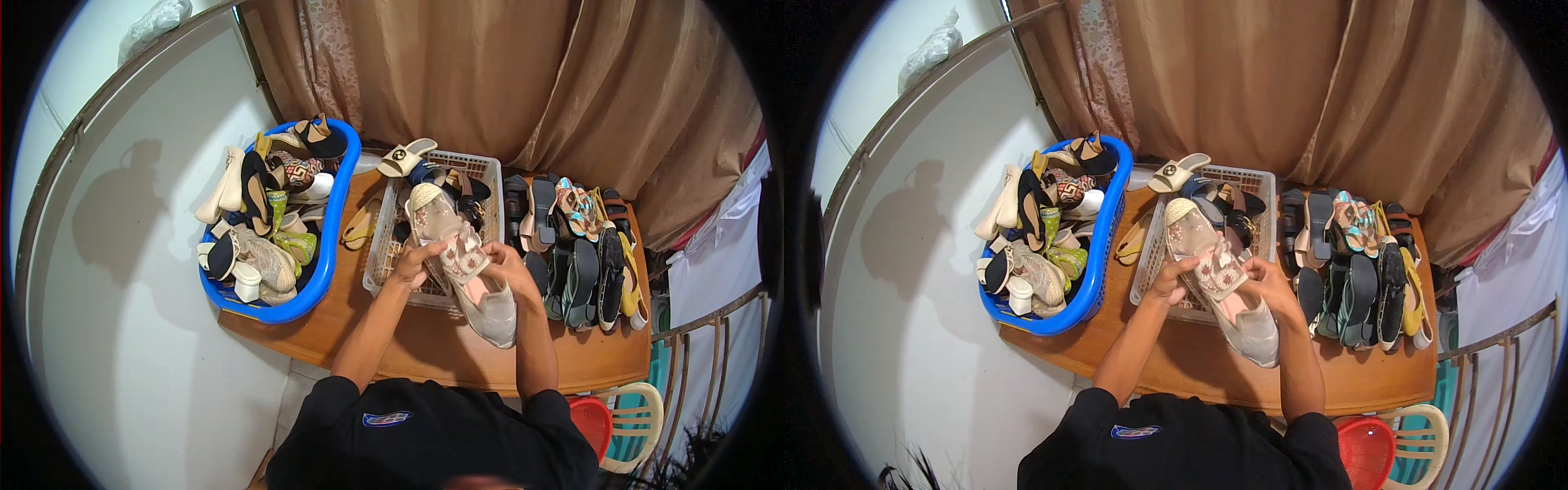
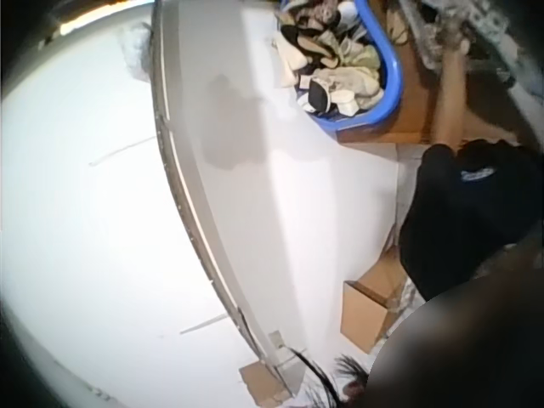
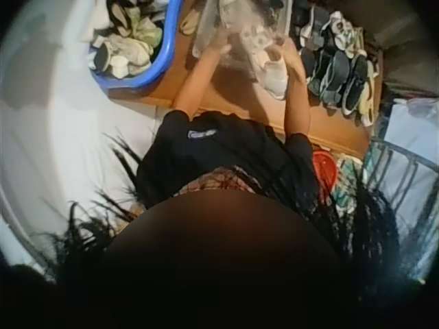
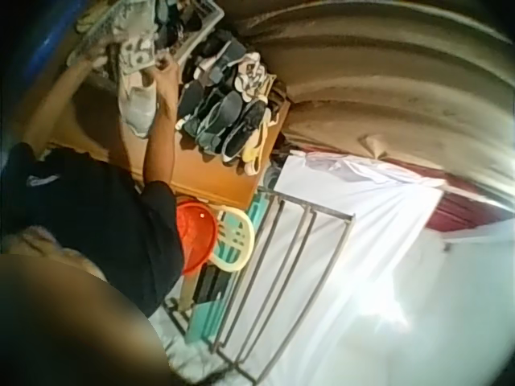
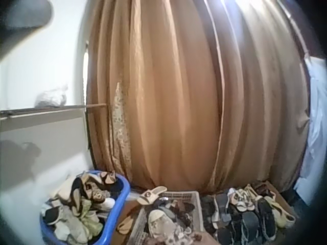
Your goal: Sort and organize a variety of shoes from baskets onto a table.
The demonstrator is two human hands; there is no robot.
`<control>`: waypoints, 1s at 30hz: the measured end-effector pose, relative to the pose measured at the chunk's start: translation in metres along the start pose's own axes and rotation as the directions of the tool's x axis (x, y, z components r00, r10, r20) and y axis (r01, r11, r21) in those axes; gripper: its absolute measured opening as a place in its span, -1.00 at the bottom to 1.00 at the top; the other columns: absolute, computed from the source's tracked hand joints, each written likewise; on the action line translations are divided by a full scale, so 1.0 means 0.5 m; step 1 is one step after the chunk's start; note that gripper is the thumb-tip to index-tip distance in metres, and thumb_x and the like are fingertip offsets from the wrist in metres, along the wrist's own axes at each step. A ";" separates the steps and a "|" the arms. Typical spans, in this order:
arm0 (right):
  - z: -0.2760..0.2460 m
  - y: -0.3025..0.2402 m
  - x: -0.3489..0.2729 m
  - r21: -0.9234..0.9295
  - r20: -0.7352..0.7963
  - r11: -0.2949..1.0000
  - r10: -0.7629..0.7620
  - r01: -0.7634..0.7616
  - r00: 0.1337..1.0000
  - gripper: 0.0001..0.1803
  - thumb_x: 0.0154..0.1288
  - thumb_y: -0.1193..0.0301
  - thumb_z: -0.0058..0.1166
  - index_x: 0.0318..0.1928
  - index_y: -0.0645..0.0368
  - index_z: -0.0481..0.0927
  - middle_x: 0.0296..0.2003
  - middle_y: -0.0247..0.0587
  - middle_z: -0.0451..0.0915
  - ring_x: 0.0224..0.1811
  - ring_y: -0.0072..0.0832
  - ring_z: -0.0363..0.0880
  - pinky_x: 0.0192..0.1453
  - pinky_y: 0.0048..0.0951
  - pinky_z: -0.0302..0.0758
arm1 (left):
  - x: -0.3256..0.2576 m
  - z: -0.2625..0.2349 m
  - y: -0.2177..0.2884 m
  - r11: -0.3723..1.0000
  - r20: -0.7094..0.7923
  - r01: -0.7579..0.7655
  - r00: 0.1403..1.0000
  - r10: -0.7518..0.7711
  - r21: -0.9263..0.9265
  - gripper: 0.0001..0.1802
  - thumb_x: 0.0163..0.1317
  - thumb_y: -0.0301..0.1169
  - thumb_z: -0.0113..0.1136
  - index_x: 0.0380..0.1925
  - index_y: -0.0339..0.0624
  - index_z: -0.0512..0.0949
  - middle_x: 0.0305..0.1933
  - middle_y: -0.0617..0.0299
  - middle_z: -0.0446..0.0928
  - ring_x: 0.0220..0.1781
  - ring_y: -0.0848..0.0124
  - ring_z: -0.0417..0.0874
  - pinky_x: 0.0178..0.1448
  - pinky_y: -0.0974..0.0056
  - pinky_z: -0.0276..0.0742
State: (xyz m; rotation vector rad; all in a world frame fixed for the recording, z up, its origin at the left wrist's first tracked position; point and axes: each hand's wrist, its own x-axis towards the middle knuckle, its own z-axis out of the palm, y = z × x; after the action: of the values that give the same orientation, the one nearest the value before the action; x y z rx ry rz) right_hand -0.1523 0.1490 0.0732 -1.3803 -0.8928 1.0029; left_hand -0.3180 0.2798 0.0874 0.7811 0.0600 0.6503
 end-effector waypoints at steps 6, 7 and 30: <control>0.000 -0.091 0.041 -0.677 -0.123 0.736 -0.148 0.026 0.981 -0.61 -0.07 0.21 0.32 -0.48 0.32 0.54 -0.55 -0.04 0.55 -0.48 -0.47 0.50 -0.39 -0.37 0.40 | 0.016 -0.046 -0.078 0.989 -0.261 0.068 0.960 -0.100 -0.131 -0.56 0.12 -0.42 0.20 0.01 -0.36 0.45 -0.09 0.08 0.58 -0.08 0.26 0.64 0.07 0.16 0.58; 0.011 -0.114 0.041 -0.745 -0.085 0.667 -0.100 0.003 0.991 -0.60 -0.07 0.20 0.31 -0.44 0.34 0.57 -0.54 0.00 0.56 -0.49 -0.41 0.51 -0.38 -0.36 0.42 | 0.015 -0.055 -0.084 0.982 -0.290 0.045 0.952 -0.097 -0.181 -0.56 0.12 -0.41 0.19 0.02 -0.35 0.44 -0.10 0.08 0.58 -0.09 0.26 0.64 0.08 0.17 0.58; 0.052 -0.061 -0.134 -0.161 -0.370 0.937 -0.350 0.311 0.861 -0.60 0.19 0.39 0.13 0.03 0.32 0.49 -0.12 -0.16 0.56 -0.02 -0.46 0.47 0.13 -0.46 0.34 | -0.008 0.017 -0.055 0.951 -0.395 -0.138 0.918 0.018 -0.278 -0.15 0.23 0.27 -0.05 0.30 -0.16 0.20 0.27 0.07 0.34 0.26 0.15 0.41 0.32 0.04 0.33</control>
State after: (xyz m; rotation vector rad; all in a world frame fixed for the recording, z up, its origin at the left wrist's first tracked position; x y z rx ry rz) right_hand -0.1984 0.0972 0.1084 -1.3845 -0.8412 0.3999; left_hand -0.3046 0.2579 0.0743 0.3509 0.2877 0.8636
